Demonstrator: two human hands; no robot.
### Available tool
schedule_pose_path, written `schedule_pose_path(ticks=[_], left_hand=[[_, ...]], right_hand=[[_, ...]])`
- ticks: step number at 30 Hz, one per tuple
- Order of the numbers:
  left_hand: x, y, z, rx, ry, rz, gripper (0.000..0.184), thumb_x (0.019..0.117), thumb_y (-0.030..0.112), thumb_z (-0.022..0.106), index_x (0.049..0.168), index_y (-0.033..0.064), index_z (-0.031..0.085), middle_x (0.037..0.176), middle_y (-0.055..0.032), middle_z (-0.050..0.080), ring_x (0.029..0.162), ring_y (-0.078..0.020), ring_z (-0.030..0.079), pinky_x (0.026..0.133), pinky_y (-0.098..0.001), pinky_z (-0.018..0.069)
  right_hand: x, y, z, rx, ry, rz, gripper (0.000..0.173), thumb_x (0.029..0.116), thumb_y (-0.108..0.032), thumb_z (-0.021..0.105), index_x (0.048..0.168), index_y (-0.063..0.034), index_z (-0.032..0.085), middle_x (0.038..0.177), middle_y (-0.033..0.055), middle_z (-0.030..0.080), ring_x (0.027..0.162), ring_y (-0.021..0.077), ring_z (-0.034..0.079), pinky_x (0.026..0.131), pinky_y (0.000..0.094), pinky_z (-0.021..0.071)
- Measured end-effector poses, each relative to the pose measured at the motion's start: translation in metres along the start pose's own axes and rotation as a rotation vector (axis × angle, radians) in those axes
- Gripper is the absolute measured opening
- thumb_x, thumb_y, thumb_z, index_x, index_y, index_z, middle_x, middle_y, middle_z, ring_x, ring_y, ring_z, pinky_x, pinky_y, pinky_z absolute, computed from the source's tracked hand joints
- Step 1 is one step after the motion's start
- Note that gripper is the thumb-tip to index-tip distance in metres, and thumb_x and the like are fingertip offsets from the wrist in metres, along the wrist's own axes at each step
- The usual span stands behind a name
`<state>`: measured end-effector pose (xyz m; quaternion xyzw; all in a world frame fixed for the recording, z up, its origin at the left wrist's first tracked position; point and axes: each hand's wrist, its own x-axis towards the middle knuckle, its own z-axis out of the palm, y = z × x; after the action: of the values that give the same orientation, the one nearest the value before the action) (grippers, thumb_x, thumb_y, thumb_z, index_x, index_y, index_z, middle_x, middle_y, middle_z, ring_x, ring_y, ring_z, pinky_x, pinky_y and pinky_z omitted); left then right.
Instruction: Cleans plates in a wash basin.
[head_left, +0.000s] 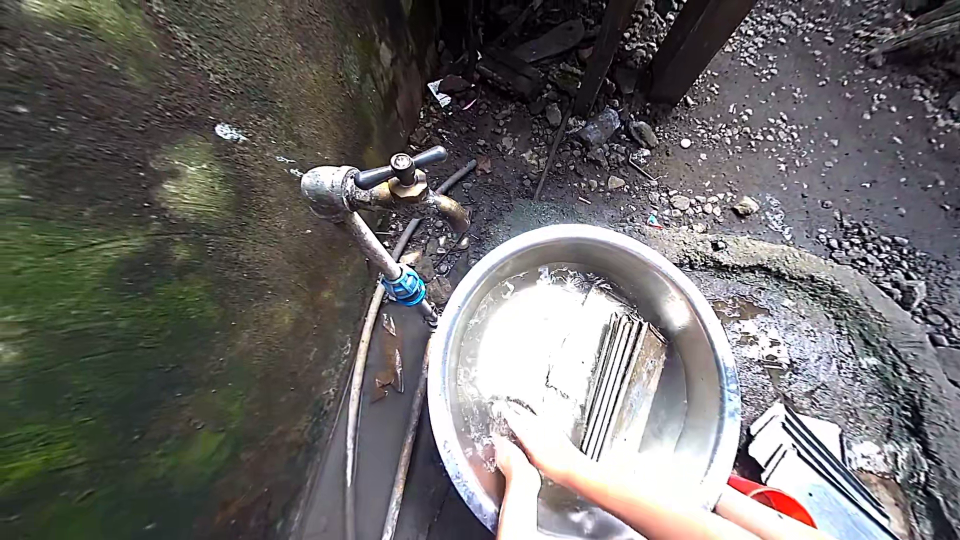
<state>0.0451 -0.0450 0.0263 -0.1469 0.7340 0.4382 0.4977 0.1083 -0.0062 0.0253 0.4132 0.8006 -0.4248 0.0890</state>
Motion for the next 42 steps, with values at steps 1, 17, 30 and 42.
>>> schedule_pose_path(ticks=[1, 17, 30, 42], left_hand=[[0.005, -0.006, 0.000, -0.021, 0.002, -0.011, 0.058, 0.1138, 0.036, 0.020, 0.154, -0.0053, 0.031, 0.157, -0.0294, 0.034, 0.146, -0.0381, 0.036, 0.119, -0.0534, 0.0299], [-0.084, 0.081, 0.011, -0.053, -0.069, -0.162, 0.047, 0.1141, 0.016, 0.018, 0.153, -0.0081, 0.028, 0.158, -0.0281, 0.032, 0.142, -0.0351, 0.039, 0.116, -0.0416, 0.0318], [-0.013, 0.014, 0.014, -0.243, -0.123, -0.010, 0.076, 0.1088, 0.053, 0.003, 0.152, -0.0019, 0.032, 0.144, -0.0262, 0.046, 0.122, -0.0291, 0.053, 0.101, -0.0421, 0.0445], [-0.090, 0.082, 0.032, -0.116, -0.087, -0.071, 0.064, 0.1120, 0.034, 0.000, 0.156, -0.0068, 0.020, 0.159, -0.0318, 0.028, 0.145, -0.0387, 0.036, 0.118, -0.0475, 0.0293]], right_hand=[[-0.003, 0.008, -0.001, -0.053, -0.046, -0.068, 0.054, 0.1031, 0.000, 0.044, 0.157, -0.0009, 0.037, 0.162, 0.0147, 0.040, 0.154, 0.0288, 0.032, 0.127, 0.0511, 0.0161], [0.017, 0.011, -0.030, 0.035, 0.071, 0.123, 0.049, 0.1083, -0.013, 0.036, 0.156, -0.0050, 0.040, 0.160, 0.0163, 0.043, 0.151, 0.0314, 0.036, 0.126, 0.0518, 0.0174], [0.013, 0.007, -0.048, -0.051, 0.031, 0.092, 0.051, 0.1069, -0.006, 0.036, 0.158, -0.0056, 0.037, 0.161, 0.0154, 0.041, 0.152, 0.0306, 0.035, 0.126, 0.0550, 0.0141], [0.015, 0.016, -0.055, 0.027, 0.190, 0.240, 0.048, 0.1083, -0.011, 0.036, 0.155, -0.0034, 0.042, 0.160, 0.0153, 0.043, 0.151, 0.0299, 0.035, 0.128, 0.0512, 0.0126]])
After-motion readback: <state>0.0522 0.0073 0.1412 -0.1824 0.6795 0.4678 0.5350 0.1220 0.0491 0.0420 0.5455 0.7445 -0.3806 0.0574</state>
